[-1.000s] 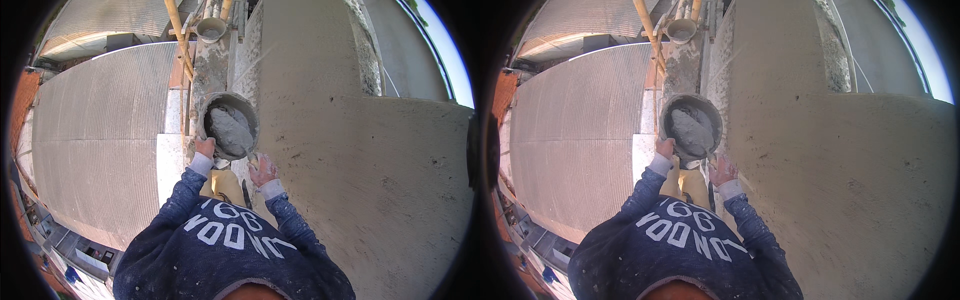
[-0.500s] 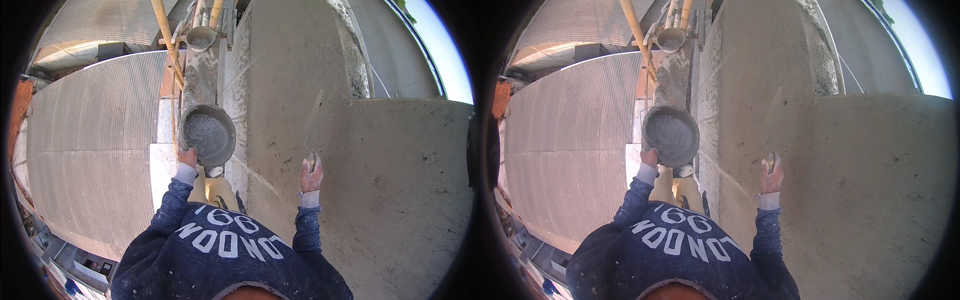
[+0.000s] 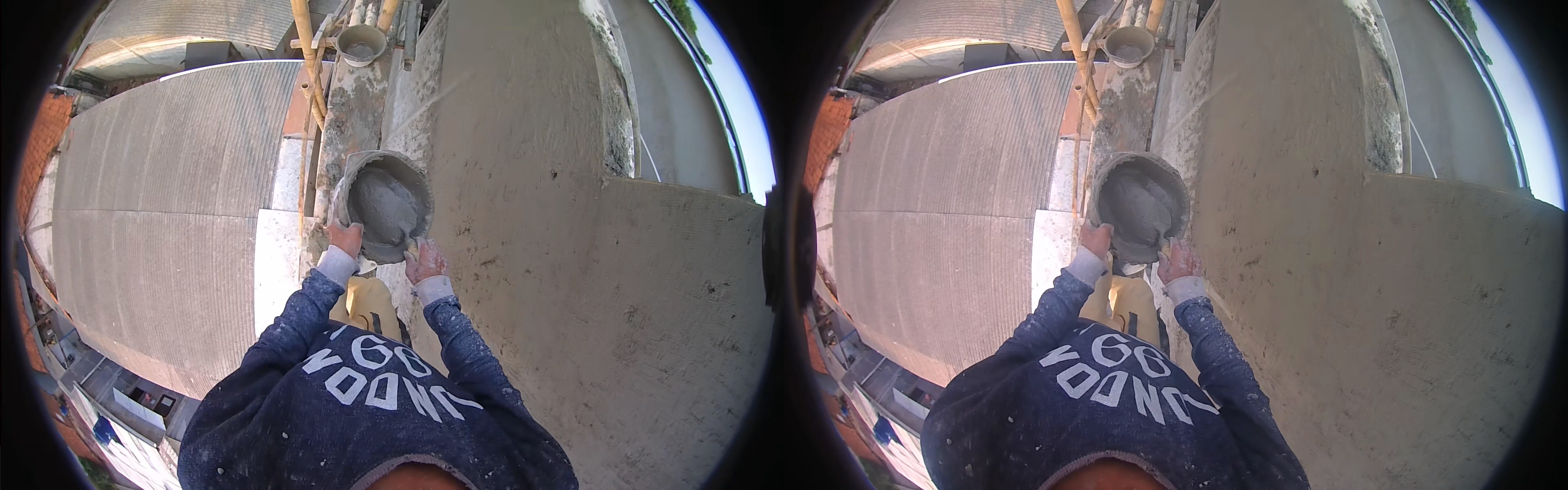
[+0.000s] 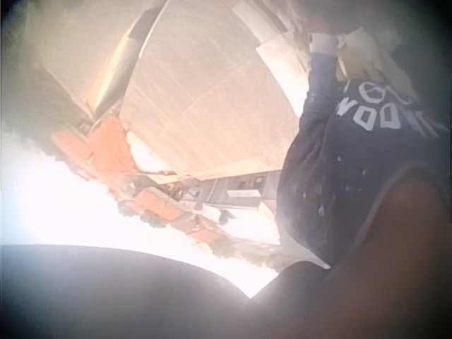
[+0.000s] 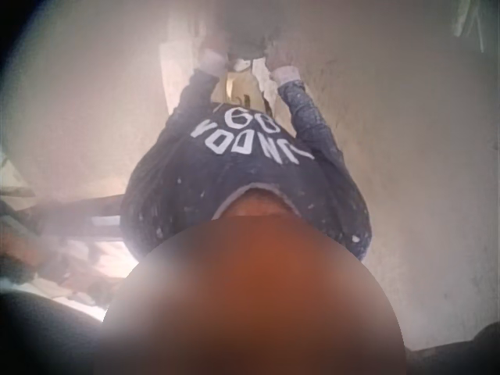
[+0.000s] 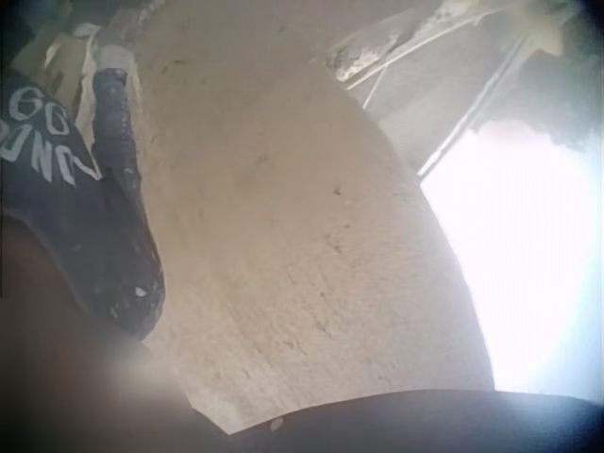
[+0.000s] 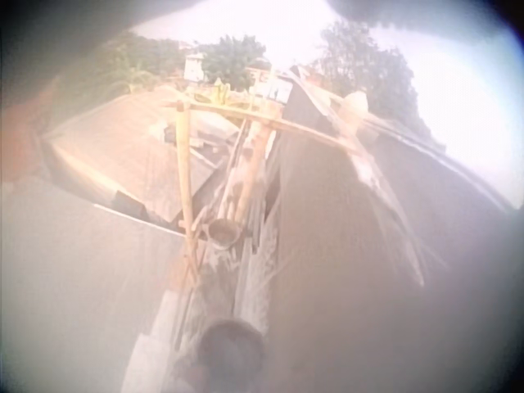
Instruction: The person scoops wet cement from a bucket with a trowel and applies it to a vertical wall surface. They repeatedly smooth and level the cement layer across the wall while standing on scaffolding.
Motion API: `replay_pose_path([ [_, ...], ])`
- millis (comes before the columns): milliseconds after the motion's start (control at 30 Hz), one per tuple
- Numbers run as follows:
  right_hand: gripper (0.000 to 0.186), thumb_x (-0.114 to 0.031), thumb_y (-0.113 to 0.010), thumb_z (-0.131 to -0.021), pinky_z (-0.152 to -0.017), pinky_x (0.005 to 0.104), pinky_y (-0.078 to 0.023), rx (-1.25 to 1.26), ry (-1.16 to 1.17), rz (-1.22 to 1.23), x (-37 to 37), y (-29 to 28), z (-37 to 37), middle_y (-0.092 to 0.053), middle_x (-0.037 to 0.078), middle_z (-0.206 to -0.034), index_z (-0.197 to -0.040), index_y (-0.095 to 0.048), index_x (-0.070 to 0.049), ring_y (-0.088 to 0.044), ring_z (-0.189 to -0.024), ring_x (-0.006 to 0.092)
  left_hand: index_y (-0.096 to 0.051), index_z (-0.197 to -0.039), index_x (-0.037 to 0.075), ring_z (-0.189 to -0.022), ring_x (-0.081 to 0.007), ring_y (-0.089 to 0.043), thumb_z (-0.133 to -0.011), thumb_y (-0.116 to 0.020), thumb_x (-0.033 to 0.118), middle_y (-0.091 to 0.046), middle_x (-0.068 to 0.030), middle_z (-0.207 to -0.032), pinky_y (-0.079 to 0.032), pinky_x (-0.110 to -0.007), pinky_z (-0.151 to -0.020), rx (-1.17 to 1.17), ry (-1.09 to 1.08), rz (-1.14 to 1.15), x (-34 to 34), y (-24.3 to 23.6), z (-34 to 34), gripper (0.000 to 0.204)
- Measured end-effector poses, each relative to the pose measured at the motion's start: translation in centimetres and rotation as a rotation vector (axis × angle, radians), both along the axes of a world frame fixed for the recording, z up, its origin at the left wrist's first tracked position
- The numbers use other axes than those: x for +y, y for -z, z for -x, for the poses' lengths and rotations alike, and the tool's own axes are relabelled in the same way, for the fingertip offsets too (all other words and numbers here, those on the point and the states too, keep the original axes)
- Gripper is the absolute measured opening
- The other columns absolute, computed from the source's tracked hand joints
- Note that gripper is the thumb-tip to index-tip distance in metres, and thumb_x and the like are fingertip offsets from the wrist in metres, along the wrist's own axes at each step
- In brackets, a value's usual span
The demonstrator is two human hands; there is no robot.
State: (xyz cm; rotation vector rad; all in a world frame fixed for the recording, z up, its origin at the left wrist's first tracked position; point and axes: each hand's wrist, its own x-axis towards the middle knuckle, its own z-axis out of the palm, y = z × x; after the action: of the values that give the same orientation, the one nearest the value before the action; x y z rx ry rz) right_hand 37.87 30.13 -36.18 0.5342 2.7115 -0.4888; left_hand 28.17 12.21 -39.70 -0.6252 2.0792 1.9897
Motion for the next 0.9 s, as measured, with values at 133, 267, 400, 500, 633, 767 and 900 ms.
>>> replay_pose_path([
  [133,0.052,-0.034,-0.065,-0.082,-0.081,0.042,-0.051,0.125,-0.104,0.136,3.0,-5.3,0.2,-0.062,0.018,-0.109,-0.123,-0.054,-0.005,-0.062,-0.098,0.0318,-0.053,-0.112,-0.011,-0.085,-0.0277,-0.063,-0.067,-0.059,0.005,-0.064,-0.0212,-0.095,-0.049,-0.036,-0.078,-0.287,-0.029,0.024,-0.3,1.7,0.5,0.048],
  [267,0.058,-0.036,-0.063,-0.085,-0.052,0.0311,-0.051,-0.313,0.178,0.592,10.8,-9.1,5.9,-0.063,0.01,-0.088,-0.129,-0.048,-0.001,-0.06,-0.06,0.0169,-0.056,-0.104,-0.012,-0.078,-0.0301,-0.063,-0.067,-0.059,0.009,-0.065,-0.0199,-0.087,-0.05,-0.039,-0.073,-0.174,-0.036,0.058,-1.0,3.2,1.4,0.043],
  [400,0.044,-0.029,-0.056,-0.092,-0.039,0.0264,-0.042,-0.068,0.507,0.574,20.1,-12.3,14.8,-0.056,0.005,-0.073,-0.123,-0.049,0.001,-0.05,-0.049,0.0105,-0.053,-0.116,-0.005,-0.078,-0.0208,-0.06,-0.07,-0.056,0.003,-0.064,-0.0102,-0.09,-0.049,-0.031,-0.07,-0.225,0.033,0.169,-1.8,4.6,1.8,0.046],
  [500,0.039,-0.028,-0.053,-0.094,-0.04,0.0258,-0.042,0.453,0.688,0.246,23.2,-16.6,15.3,-0.053,0.002,-0.071,-0.121,-0.051,-0.001,-0.049,-0.049,0.0084,-0.056,-0.11,-0.006,-0.077,-0.0203,-0.06,-0.07,-0.054,0.001,-0.063,-0.0099,-0.091,-0.049,-0.031,-0.07,0.064,-0.125,-0.006,-2.3,5.7,1.6,0.04],
  [633,0.047,-0.033,-0.056,-0.092,-0.053,0.0298,-0.049,0.364,0.516,0.134,20.5,-19.6,8.0,-0.059,0.008,-0.076,-0.125,-0.049,0.0,-0.059,-0.057,0.0157,-0.049,-0.123,-0.009,-0.098,-0.0326,-0.062,-0.067,-0.058,0.006,-0.063,-0.0246,-0.106,-0.048,-0.037,-0.087,-0.244,-0.058,0.009,-3.0,6.7,1.4,0.058],
  [767,0.053,-0.034,-0.061,-0.086,-0.084,0.0415,-0.048,0.263,-0.023,-0.059,14.2,-14.0,2.8,-0.063,0.019,-0.106,-0.127,-0.05,-0.003,-0.061,-0.101,0.0359,-0.053,-0.113,-0.009,-0.088,-0.0289,-0.062,-0.069,-0.058,0.006,-0.064,-0.0192,-0.097,-0.049,-0.036,-0.079,-0.282,0.003,0.161,-2.6,6.6,1.1,0.047],
  [900,0.051,-0.035,-0.059,-0.086,-0.099,0.0474,-0.039,-0.048,-0.08,-0.191,6.8,-3.9,2.2,-0.051,0.016,-0.131,-0.13,-0.049,-0.011,-0.048,-0.121,0.034,-0.057,-0.104,-0.007,-0.074,-0.0209,-0.06,-0.071,-0.057,0.004,-0.064,-0.0106,-0.088,-0.049,-0.033,-0.067,-0.091,-0.02,0.093,-1.4,6.0,0.2,0.035],
])
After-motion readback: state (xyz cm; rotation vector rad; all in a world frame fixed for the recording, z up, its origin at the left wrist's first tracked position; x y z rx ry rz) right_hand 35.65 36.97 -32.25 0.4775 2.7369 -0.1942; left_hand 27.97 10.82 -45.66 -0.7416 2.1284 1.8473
